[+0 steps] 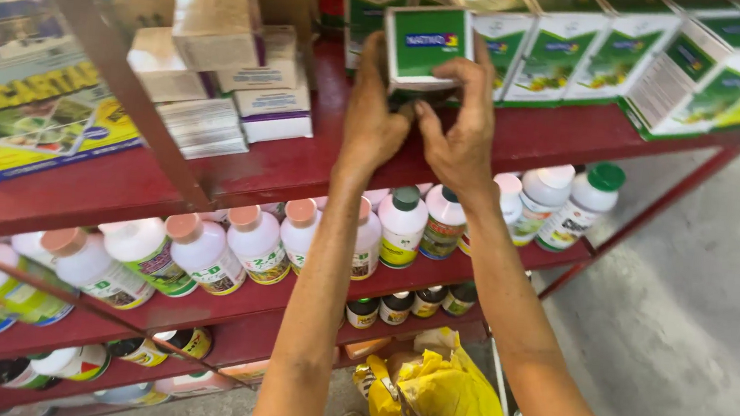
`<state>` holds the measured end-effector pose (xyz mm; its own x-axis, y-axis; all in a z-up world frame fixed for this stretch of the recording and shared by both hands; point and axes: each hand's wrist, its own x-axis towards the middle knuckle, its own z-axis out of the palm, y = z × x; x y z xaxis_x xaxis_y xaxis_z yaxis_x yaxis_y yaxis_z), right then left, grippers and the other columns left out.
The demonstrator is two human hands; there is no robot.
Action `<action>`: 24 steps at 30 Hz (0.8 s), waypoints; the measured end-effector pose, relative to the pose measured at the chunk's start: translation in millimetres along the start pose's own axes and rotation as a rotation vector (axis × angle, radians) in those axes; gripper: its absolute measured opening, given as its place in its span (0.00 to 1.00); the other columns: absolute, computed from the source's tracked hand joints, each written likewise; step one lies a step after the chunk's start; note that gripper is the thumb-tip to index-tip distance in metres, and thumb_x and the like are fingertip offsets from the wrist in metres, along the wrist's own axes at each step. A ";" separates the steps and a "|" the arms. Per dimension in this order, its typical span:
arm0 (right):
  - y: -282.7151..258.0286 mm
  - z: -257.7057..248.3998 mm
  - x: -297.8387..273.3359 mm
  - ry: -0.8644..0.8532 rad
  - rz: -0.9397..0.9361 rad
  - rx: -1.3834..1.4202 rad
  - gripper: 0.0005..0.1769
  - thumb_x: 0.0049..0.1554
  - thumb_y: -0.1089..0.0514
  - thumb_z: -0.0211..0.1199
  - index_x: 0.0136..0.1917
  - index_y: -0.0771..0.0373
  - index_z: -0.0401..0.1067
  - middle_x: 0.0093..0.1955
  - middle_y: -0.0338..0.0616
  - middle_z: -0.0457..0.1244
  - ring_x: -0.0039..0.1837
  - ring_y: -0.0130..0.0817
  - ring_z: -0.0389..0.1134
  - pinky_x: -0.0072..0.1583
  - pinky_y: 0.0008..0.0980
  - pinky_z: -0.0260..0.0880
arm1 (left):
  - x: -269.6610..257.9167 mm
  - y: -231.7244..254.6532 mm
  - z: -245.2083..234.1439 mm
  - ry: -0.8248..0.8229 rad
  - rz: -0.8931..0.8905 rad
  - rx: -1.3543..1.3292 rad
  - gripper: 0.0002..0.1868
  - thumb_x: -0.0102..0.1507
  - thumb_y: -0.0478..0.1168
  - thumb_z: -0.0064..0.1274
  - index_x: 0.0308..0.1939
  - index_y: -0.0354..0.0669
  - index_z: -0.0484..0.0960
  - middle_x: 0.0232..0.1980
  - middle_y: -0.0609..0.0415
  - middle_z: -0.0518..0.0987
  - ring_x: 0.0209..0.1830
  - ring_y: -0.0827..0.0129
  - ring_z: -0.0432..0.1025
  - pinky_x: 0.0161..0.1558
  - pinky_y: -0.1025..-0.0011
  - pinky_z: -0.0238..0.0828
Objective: Organizing and checking agricultural chemical bottles and boxes on shelves and in storage.
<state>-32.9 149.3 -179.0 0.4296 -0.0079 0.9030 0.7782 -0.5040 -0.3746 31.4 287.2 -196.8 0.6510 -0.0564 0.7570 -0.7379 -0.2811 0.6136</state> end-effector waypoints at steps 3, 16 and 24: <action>9.1 -1.5 -8.1 0.021 -0.004 -0.029 0.31 0.56 0.74 0.71 0.67 0.60 0.62 0.81 0.56 0.52 0.83 0.48 0.53 0.76 0.39 0.61 | -0.8 18.2 -8.2 -0.007 0.018 -0.038 0.50 0.52 0.29 0.65 0.76 0.42 0.56 0.73 0.38 0.68 0.76 0.46 0.64 0.74 0.59 0.65; -24.6 -60.2 -18.0 0.056 0.057 0.501 0.57 0.60 0.64 0.75 0.84 0.57 0.34 0.86 0.52 0.42 0.85 0.44 0.49 0.85 0.44 0.53 | -42.5 105.3 24.0 0.366 0.084 0.171 0.50 0.51 0.36 0.75 0.74 0.46 0.65 0.67 0.41 0.63 0.71 0.46 0.62 0.72 0.52 0.63; -12.3 -66.8 -37.3 -0.357 0.060 -0.239 0.37 0.62 0.57 0.64 0.80 0.67 0.54 0.75 0.59 0.59 0.75 0.56 0.60 0.75 0.49 0.59 | -45.0 61.6 23.4 0.573 -0.134 0.157 0.51 0.55 0.51 0.76 0.72 0.37 0.62 0.69 0.39 0.64 0.73 0.44 0.58 0.73 0.48 0.52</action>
<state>-89.0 98.1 -194.0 0.6349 0.2349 0.7360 0.6372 -0.6979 -0.3269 -39.2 250.1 -198.3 0.5045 0.5014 0.7029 -0.5929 -0.3907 0.7042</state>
